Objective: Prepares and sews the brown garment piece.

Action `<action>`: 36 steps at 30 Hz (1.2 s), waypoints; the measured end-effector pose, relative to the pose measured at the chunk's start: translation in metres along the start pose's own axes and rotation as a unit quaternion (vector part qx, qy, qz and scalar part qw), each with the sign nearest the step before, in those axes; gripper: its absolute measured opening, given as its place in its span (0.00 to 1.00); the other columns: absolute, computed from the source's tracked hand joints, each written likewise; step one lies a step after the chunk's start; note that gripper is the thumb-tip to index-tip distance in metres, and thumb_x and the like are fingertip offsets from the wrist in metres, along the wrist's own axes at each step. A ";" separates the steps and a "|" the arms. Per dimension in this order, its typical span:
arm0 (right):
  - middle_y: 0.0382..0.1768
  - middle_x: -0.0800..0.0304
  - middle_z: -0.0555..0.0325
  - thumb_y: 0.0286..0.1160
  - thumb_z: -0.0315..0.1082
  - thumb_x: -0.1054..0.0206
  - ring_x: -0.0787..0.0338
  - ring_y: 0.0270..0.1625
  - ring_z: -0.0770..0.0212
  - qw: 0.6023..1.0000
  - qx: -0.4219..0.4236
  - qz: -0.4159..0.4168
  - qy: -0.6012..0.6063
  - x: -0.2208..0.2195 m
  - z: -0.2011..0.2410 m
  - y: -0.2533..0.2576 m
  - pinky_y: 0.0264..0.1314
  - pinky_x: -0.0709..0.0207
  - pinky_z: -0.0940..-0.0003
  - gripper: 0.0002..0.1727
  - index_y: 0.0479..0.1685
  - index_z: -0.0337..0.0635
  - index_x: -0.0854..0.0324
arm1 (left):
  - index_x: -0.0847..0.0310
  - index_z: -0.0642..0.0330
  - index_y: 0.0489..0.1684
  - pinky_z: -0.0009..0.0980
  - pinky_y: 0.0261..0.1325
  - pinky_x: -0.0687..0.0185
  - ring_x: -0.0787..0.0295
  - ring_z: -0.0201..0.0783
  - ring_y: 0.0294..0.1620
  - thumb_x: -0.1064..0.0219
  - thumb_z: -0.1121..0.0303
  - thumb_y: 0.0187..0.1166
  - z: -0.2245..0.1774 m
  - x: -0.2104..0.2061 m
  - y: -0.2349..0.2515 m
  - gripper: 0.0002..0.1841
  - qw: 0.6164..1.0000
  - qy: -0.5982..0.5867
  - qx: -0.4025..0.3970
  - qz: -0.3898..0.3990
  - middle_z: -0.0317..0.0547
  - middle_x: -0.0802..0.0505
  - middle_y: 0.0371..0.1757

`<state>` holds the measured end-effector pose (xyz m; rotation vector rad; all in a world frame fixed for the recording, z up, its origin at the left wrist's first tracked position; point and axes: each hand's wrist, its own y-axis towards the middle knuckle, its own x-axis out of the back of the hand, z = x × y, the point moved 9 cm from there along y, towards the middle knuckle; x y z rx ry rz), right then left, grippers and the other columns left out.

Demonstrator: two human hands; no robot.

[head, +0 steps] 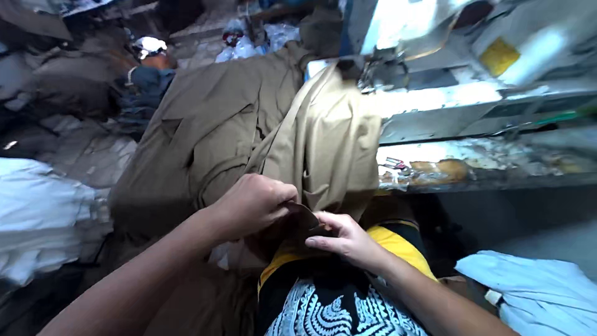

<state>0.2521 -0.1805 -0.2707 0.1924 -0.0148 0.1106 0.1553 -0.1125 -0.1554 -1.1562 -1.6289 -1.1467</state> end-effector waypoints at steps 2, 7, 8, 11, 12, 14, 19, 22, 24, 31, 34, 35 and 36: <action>0.42 0.05 0.67 0.76 0.32 0.30 0.10 0.49 0.81 0.996 0.051 -0.075 -0.011 0.025 0.019 -0.003 0.57 0.16 0.82 0.07 0.40 0.39 0.07 | 0.11 0.52 0.30 0.26 0.28 0.21 0.16 0.25 0.25 0.34 0.64 0.78 -0.006 0.040 0.018 0.09 0.997 0.046 -0.039 -0.040 0.31 0.12 0.24; 0.37 0.08 0.68 0.68 0.27 0.25 0.11 0.43 0.82 0.916 0.248 -0.277 -0.153 0.105 0.123 0.004 0.50 0.16 0.85 0.01 0.34 0.40 0.11 | 0.09 0.53 0.32 0.18 0.36 0.19 0.14 0.18 0.31 0.35 0.62 0.79 -0.019 0.138 0.057 0.10 0.976 0.132 -0.092 -0.146 0.27 0.09 0.29; 0.36 0.08 0.68 0.65 0.26 0.25 0.12 0.42 0.83 0.886 0.284 -0.313 -0.190 0.118 0.138 0.007 0.49 0.16 0.87 0.02 0.34 0.40 0.12 | 0.09 0.53 0.33 0.17 0.40 0.19 0.14 0.17 0.34 0.35 0.64 0.77 -0.012 0.152 0.065 0.09 0.974 0.132 -0.083 -0.162 0.27 0.08 0.31; 0.36 0.05 0.60 0.62 0.28 0.27 0.08 0.44 0.74 0.801 0.319 -0.367 -0.349 0.139 0.141 0.032 0.55 0.17 0.78 0.05 0.33 0.39 0.08 | 0.10 0.56 0.36 0.27 0.42 0.18 0.14 0.26 0.37 0.31 0.71 0.69 0.043 0.153 0.086 0.05 0.975 0.116 -0.006 -0.189 0.36 0.10 0.36; 0.38 0.03 0.57 0.66 0.31 0.29 0.06 0.46 0.65 0.779 0.305 -0.364 -0.410 0.142 0.128 0.043 0.57 0.16 0.66 0.06 0.35 0.41 0.06 | 0.10 0.59 0.35 0.36 0.39 0.19 0.15 0.34 0.35 0.30 0.73 0.69 0.070 0.139 0.090 0.03 0.975 0.104 0.032 -0.196 0.41 0.10 0.36; 0.41 0.02 0.54 0.74 0.36 0.34 0.05 0.50 0.52 0.751 0.271 -0.353 -0.487 0.148 0.097 0.062 0.60 0.18 0.47 0.11 0.38 0.45 0.05 | 0.10 0.61 0.36 0.45 0.40 0.18 0.14 0.41 0.35 0.26 0.76 0.70 0.128 0.094 0.091 0.03 0.969 0.067 0.141 -0.192 0.46 0.09 0.38; 0.40 0.03 0.58 0.79 0.41 0.39 0.08 0.52 0.53 0.724 0.269 -0.366 -0.519 0.153 0.078 0.069 0.66 0.25 0.48 0.15 0.36 0.51 0.04 | 0.10 0.66 0.41 0.58 0.62 0.21 0.15 0.60 0.58 0.33 0.82 0.72 0.182 0.031 0.091 0.08 0.934 0.055 0.238 -0.261 0.60 0.11 0.50; 0.37 0.04 0.57 0.79 0.41 0.37 0.08 0.50 0.54 0.713 0.285 -0.376 -0.518 0.152 0.077 0.067 0.66 0.26 0.51 0.14 0.35 0.51 0.05 | 0.09 0.59 0.42 0.39 0.66 0.20 0.14 0.40 0.61 0.35 0.73 0.74 0.130 0.046 0.117 0.08 0.949 0.002 0.125 -0.288 0.44 0.08 0.52; 0.36 0.05 0.57 0.79 0.41 0.37 0.10 0.51 0.54 0.713 0.291 -0.379 -0.514 0.152 0.076 0.065 0.68 0.29 0.52 0.13 0.35 0.51 0.05 | 0.07 0.53 0.42 0.32 0.66 0.20 0.14 0.30 0.60 0.30 0.62 0.76 0.102 0.035 0.140 0.08 0.975 -0.050 0.063 -0.206 0.34 0.07 0.48; 0.39 0.05 0.57 0.84 0.50 0.43 0.11 0.56 0.58 0.755 0.327 -0.358 -0.441 0.159 0.080 0.056 0.73 0.28 0.56 0.21 0.38 0.50 0.06 | 0.11 0.54 0.37 0.26 0.60 0.16 0.13 0.25 0.53 0.32 0.64 0.79 0.097 0.033 0.135 0.06 0.978 -0.184 0.009 -0.093 0.30 0.08 0.45; 0.44 0.03 0.55 0.83 0.39 0.42 0.09 0.57 0.57 0.768 0.330 -0.352 -0.422 0.163 0.085 0.057 0.70 0.25 0.55 0.17 0.41 0.45 0.05 | 0.14 0.51 0.53 0.22 0.55 0.14 0.12 0.21 0.52 0.37 0.60 0.86 0.097 0.106 0.075 0.10 0.989 -0.126 -0.019 -0.078 0.29 0.09 0.53; 0.45 0.03 0.55 0.81 0.35 0.40 0.09 0.58 0.57 0.769 0.326 -0.352 -0.423 0.163 0.087 0.058 0.69 0.25 0.55 0.15 0.43 0.44 0.05 | 0.16 0.53 0.63 0.24 0.60 0.16 0.13 0.23 0.58 0.39 0.56 0.86 0.106 0.126 0.046 0.16 0.993 -0.089 -0.034 -0.068 0.32 0.09 0.59; 0.46 0.03 0.55 0.79 0.32 0.40 0.09 0.58 0.57 0.770 0.321 -0.353 -0.423 0.164 0.089 0.058 0.69 0.24 0.55 0.15 0.44 0.43 0.05 | 0.19 0.54 0.67 0.24 0.57 0.19 0.16 0.24 0.58 0.42 0.52 0.81 0.116 0.137 0.016 0.23 0.994 -0.042 -0.036 -0.096 0.34 0.10 0.59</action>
